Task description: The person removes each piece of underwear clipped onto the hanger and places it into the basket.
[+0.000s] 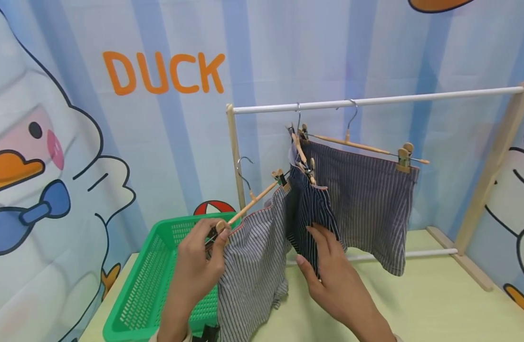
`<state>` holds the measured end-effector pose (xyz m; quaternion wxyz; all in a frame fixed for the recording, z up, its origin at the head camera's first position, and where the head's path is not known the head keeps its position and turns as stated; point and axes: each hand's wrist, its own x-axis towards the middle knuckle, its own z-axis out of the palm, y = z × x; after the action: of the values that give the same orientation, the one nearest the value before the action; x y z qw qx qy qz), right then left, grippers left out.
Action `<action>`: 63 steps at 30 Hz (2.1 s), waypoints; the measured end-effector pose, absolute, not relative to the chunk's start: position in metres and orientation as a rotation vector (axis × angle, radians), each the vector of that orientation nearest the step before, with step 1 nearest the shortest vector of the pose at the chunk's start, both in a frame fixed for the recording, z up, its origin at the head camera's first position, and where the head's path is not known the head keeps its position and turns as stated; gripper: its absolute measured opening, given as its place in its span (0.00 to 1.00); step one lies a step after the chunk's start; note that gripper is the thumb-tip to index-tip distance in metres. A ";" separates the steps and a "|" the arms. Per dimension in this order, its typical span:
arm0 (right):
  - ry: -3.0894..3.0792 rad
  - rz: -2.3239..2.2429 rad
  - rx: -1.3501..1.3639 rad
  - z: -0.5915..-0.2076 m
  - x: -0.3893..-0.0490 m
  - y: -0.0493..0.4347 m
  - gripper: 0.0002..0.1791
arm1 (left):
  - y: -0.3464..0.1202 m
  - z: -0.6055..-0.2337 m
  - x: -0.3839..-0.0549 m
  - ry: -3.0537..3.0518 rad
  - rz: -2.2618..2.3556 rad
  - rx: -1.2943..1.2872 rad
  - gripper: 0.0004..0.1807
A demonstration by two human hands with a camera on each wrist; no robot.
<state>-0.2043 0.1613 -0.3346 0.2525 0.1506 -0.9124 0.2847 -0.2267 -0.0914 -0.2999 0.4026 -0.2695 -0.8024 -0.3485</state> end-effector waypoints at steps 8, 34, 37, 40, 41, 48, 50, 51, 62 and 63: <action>-2.451 0.724 0.383 -0.333 -0.206 0.166 0.37 | -0.092 -0.298 -0.221 -2.083 -0.911 -0.707 0.03; -2.477 0.789 0.317 -0.330 -0.214 0.184 0.38 | -0.129 -0.292 -0.220 -2.083 -1.023 -0.984 0.09; -2.488 0.804 0.316 -0.328 -0.215 0.190 0.38 | -0.134 -0.293 -0.219 -2.094 -1.010 -1.009 0.10; -2.491 0.822 0.313 -0.327 -0.216 0.195 0.38 | -0.139 -0.295 -0.219 -2.094 -0.991 -1.044 0.11; -2.494 0.829 0.311 -0.326 -0.216 0.197 0.38 | -0.140 -0.296 -0.219 -2.090 -0.987 -1.059 0.11; -2.523 0.864 0.294 -0.322 -0.218 0.206 0.43 | -0.143 -0.296 -0.221 -2.101 -0.999 -1.146 0.08; -2.527 0.860 0.291 -0.321 -0.218 0.208 0.44 | -0.143 -0.296 -0.221 -2.119 -0.997 -1.147 0.09; -2.524 0.861 0.297 -0.321 -0.218 0.208 0.44 | -0.143 -0.296 -0.220 -2.127 -0.995 -1.146 0.10; -2.464 0.843 0.444 -0.324 -0.218 0.209 0.40 | -0.139 -0.296 -0.222 -2.036 -1.016 -1.310 0.14; -2.458 0.836 0.458 -0.325 -0.218 0.209 0.39 | -0.139 -0.296 -0.222 -2.035 -1.025 -1.319 0.14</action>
<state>-0.2182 0.2095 -0.3246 0.2500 0.1683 -0.9027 0.3070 -0.2224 -0.1388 -0.2962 0.2517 -0.4850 -0.7480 -0.3767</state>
